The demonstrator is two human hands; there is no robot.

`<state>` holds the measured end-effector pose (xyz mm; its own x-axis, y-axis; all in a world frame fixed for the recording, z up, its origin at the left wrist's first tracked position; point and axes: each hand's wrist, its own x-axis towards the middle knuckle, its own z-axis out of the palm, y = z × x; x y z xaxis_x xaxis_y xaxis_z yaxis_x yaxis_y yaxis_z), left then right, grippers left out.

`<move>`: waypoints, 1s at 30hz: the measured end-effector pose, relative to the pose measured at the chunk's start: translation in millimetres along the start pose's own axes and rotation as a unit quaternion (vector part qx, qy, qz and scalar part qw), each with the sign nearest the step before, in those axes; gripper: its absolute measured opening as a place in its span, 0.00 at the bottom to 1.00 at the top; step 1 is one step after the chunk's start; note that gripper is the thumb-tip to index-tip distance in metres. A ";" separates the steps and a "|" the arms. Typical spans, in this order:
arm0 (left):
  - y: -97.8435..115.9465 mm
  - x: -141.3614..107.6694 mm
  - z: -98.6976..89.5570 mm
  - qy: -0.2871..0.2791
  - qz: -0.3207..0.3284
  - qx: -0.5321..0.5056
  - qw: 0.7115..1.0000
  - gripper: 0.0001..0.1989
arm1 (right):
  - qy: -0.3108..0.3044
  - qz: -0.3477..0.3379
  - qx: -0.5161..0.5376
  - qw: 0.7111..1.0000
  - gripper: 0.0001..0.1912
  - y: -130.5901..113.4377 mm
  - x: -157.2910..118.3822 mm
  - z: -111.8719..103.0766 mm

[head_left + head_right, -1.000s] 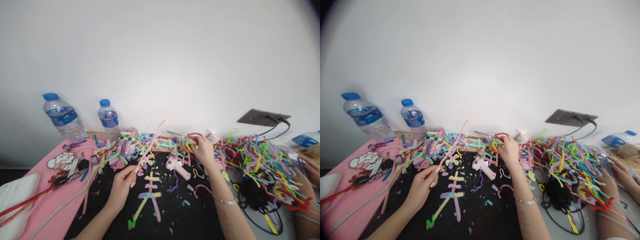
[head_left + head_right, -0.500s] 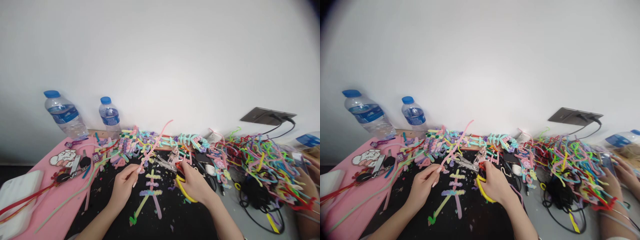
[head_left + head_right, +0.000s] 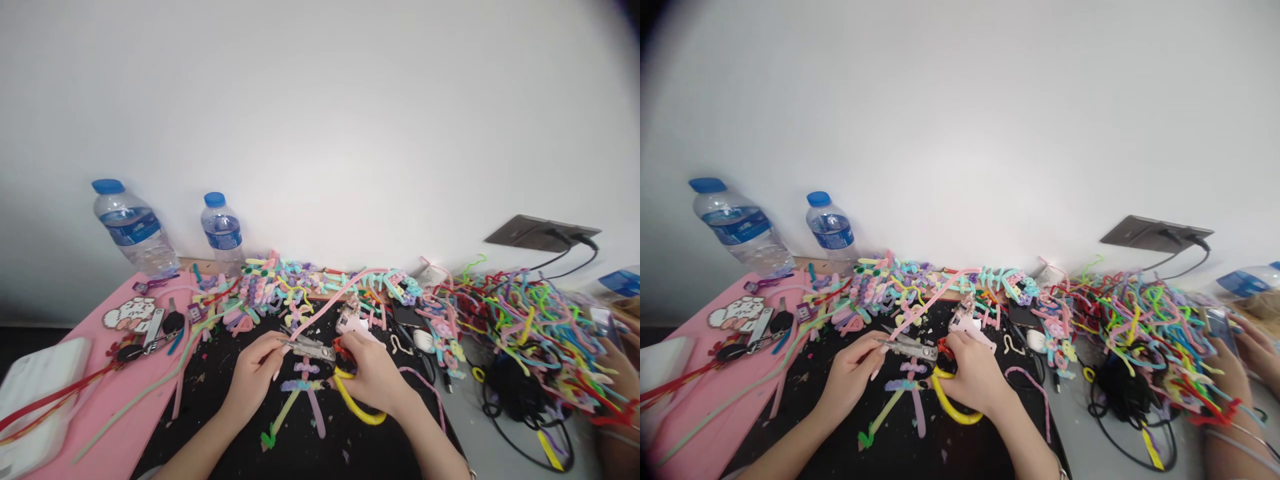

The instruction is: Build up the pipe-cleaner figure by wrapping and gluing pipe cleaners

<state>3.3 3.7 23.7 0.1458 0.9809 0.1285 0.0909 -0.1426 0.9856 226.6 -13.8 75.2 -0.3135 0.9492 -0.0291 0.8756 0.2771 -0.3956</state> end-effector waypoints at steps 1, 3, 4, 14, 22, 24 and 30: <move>-0.6 0.0 0.0 -0.005 0.002 0.000 1.000 0.11 | -0.001 -0.001 -0.002 1.000 0.16 0.2 -0.3 -0.1; -1.4 0.0 0.1 -0.013 0.010 0.001 1.000 0.11 | -0.001 -0.001 -0.005 1.000 0.16 0.6 -1.0 -0.5; -1.6 0.0 0.2 -0.017 0.014 0.003 1.000 0.11 | -0.001 -0.003 -0.007 1.000 0.16 0.7 -1.2 -0.7; -2.2 0.0 0.3 -0.023 0.040 0.006 0.999 0.13 | -0.014 -0.014 -0.021 1.000 0.18 2.8 0.3 2.3; -2.1 -1.0 0.2 -0.028 0.031 0.008 0.999 0.14 | -0.032 -0.019 0.004 0.999 0.21 3.3 2.7 0.1; -1.3 -0.9 0.4 -0.028 0.032 0.009 0.999 0.15 | -0.040 -0.022 0.010 0.999 0.22 3.1 3.9 -0.8; 2.5 -0.1 0.2 -0.020 0.017 0.000 1.000 0.14 | -0.055 -0.026 0.031 0.998 0.22 4.5 9.9 0.5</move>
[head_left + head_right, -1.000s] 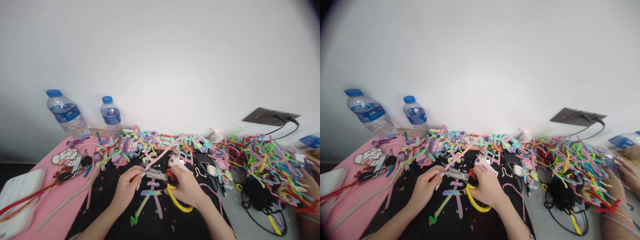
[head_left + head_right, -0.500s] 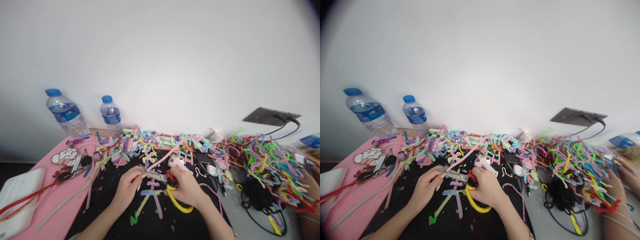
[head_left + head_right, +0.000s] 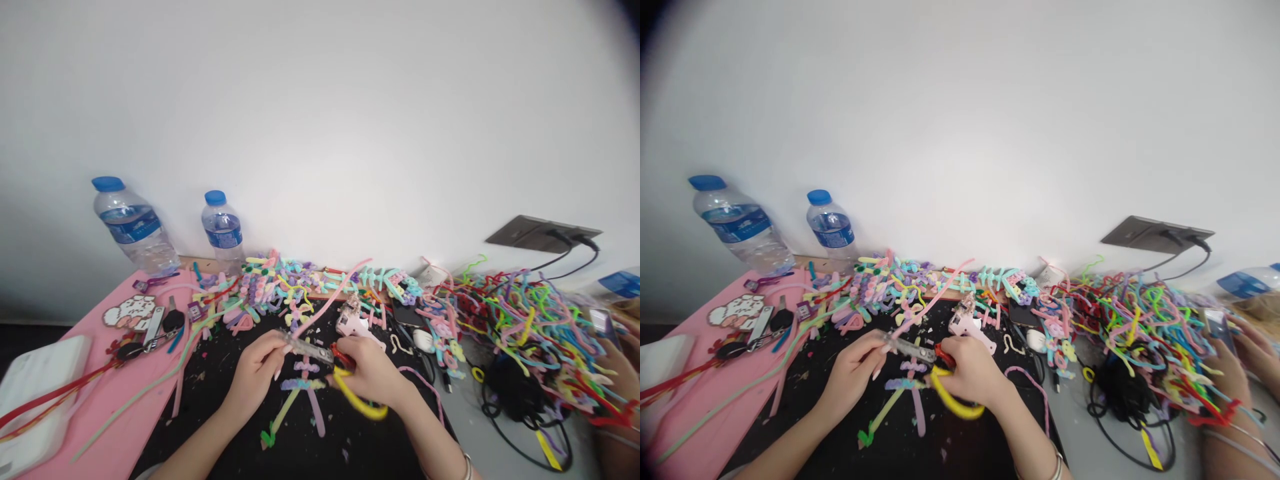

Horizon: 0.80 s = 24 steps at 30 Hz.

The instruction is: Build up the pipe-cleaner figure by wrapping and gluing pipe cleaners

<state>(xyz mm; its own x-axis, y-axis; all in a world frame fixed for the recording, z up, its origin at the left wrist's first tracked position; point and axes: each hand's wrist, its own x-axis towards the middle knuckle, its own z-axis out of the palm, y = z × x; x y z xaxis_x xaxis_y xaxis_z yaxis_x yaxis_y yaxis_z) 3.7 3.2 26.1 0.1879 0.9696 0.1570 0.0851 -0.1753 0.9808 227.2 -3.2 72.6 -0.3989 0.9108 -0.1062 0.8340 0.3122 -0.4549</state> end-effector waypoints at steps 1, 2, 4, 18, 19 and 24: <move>0.2 0.6 -0.4 0.004 -0.009 -0.001 1.000 0.13 | 0.000 0.002 0.000 1.000 0.22 0.6 1.8 0.5; 0.1 1.4 -0.8 0.010 -0.018 -0.002 1.000 0.12 | 0.003 0.004 -0.002 1.000 0.21 1.2 3.9 0.8; -0.8 3.5 -1.9 0.025 -0.032 -0.003 0.999 0.11 | 0.020 0.011 -0.015 1.000 0.20 3.1 9.1 0.7; -4.9 5.7 -2.2 0.058 -0.043 0.022 0.997 0.11 | 0.141 -0.050 -0.105 0.983 0.15 26.0 68.7 -23.4; -4.3 5.4 -2.0 0.055 -0.041 0.021 0.997 0.11 | 0.136 -0.074 -0.103 0.983 0.16 25.4 74.6 -23.8; -2.4 4.9 -1.4 0.035 -0.028 0.024 0.999 0.11 | 0.122 -0.129 -0.101 0.979 0.20 20.1 101.7 -14.9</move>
<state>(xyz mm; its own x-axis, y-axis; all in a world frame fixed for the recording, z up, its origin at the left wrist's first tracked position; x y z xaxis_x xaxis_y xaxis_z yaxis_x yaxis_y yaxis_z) 3.1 8.5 24.8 0.1133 0.9873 0.1115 0.1398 -0.1269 0.9820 209.1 99.8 65.8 -0.5232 0.8249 0.2141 0.7863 0.5642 -0.2518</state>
